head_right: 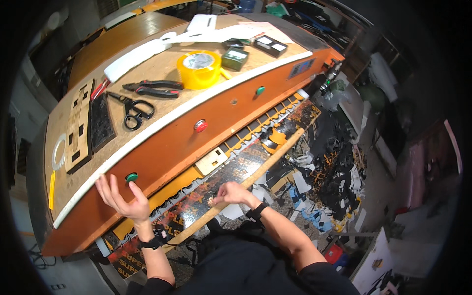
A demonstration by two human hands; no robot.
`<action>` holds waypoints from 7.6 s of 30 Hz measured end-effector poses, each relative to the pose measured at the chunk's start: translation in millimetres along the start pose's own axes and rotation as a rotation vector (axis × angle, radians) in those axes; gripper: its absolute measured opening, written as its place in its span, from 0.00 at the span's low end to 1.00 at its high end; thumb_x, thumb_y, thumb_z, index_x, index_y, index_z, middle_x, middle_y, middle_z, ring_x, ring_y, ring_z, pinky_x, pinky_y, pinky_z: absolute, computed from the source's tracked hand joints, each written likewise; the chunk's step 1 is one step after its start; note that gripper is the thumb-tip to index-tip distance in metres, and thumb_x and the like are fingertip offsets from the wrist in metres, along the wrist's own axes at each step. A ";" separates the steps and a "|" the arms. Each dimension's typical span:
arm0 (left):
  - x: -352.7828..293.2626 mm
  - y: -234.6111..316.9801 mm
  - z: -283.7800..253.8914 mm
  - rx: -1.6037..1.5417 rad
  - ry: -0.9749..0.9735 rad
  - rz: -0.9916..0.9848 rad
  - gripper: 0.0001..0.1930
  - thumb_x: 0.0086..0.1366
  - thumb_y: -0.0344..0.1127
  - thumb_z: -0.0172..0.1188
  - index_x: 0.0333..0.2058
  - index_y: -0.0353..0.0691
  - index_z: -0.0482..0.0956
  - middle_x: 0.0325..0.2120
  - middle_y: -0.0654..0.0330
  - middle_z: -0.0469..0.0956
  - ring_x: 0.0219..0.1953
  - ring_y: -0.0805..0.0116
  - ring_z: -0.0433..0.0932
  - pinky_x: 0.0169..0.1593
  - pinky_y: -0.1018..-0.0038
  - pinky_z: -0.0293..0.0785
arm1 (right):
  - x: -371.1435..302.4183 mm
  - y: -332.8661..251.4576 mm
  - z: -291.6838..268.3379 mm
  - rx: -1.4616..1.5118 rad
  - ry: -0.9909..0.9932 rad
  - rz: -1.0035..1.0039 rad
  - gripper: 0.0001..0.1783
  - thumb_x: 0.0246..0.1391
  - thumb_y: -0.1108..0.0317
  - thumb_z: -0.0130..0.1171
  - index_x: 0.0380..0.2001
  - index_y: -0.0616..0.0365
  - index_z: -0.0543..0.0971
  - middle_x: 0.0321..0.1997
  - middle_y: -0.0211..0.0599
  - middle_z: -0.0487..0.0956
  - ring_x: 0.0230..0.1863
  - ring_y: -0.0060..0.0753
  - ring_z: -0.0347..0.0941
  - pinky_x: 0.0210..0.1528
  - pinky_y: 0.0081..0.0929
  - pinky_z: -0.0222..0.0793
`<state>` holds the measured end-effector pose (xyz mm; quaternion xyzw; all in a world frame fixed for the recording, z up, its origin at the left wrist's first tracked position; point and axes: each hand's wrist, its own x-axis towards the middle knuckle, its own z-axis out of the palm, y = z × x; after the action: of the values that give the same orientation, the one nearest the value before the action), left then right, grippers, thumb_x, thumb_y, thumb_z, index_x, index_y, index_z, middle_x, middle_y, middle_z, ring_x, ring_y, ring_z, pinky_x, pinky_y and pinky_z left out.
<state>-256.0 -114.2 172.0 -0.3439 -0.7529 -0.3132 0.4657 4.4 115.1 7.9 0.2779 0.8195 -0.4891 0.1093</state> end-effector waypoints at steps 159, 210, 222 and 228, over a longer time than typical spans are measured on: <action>-238.3 131.4 -30.8 -0.434 -1.093 -0.229 0.72 0.48 0.68 0.85 0.82 0.34 0.58 0.78 0.47 0.70 0.85 0.49 0.56 0.86 0.35 0.36 | -70.1 85.3 -36.9 -0.272 0.244 -0.515 0.65 0.26 0.58 0.95 0.74 0.58 0.78 0.74 0.50 0.81 0.80 0.49 0.72 0.88 0.61 0.53; -198.1 57.3 -30.8 -0.106 -1.163 -0.235 0.52 0.62 0.53 0.80 0.77 0.30 0.67 0.80 0.43 0.65 0.84 0.48 0.60 0.86 0.53 0.53 | -62.6 61.8 -34.5 -0.482 0.180 -0.401 0.41 0.46 0.39 0.85 0.57 0.55 0.90 0.58 0.48 0.80 0.68 0.59 0.75 0.78 0.57 0.64; -113.5 37.6 -71.2 -0.402 -0.719 -0.550 0.19 0.66 0.35 0.77 0.52 0.31 0.88 0.46 0.44 0.90 0.47 0.46 0.91 0.53 0.58 0.87 | -19.4 53.0 -64.8 0.243 0.238 -0.368 0.48 0.56 0.45 0.84 0.73 0.58 0.78 0.76 0.51 0.76 0.79 0.52 0.70 0.84 0.48 0.62; -42.6 44.2 -44.2 -0.430 -0.431 -0.438 0.05 0.74 0.25 0.62 0.43 0.31 0.85 0.36 0.43 0.87 0.40 0.43 0.88 0.44 0.54 0.83 | 9.5 32.4 -232.3 0.321 0.984 -0.498 0.43 0.83 0.47 0.53 0.86 0.62 0.56 0.94 0.47 0.43 0.93 0.39 0.35 0.91 0.37 0.34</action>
<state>-184.7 -133.8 156.0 -0.3224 -0.8064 -0.4767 0.1356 36.3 330.7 95.2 0.2846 0.7300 -0.4316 -0.4471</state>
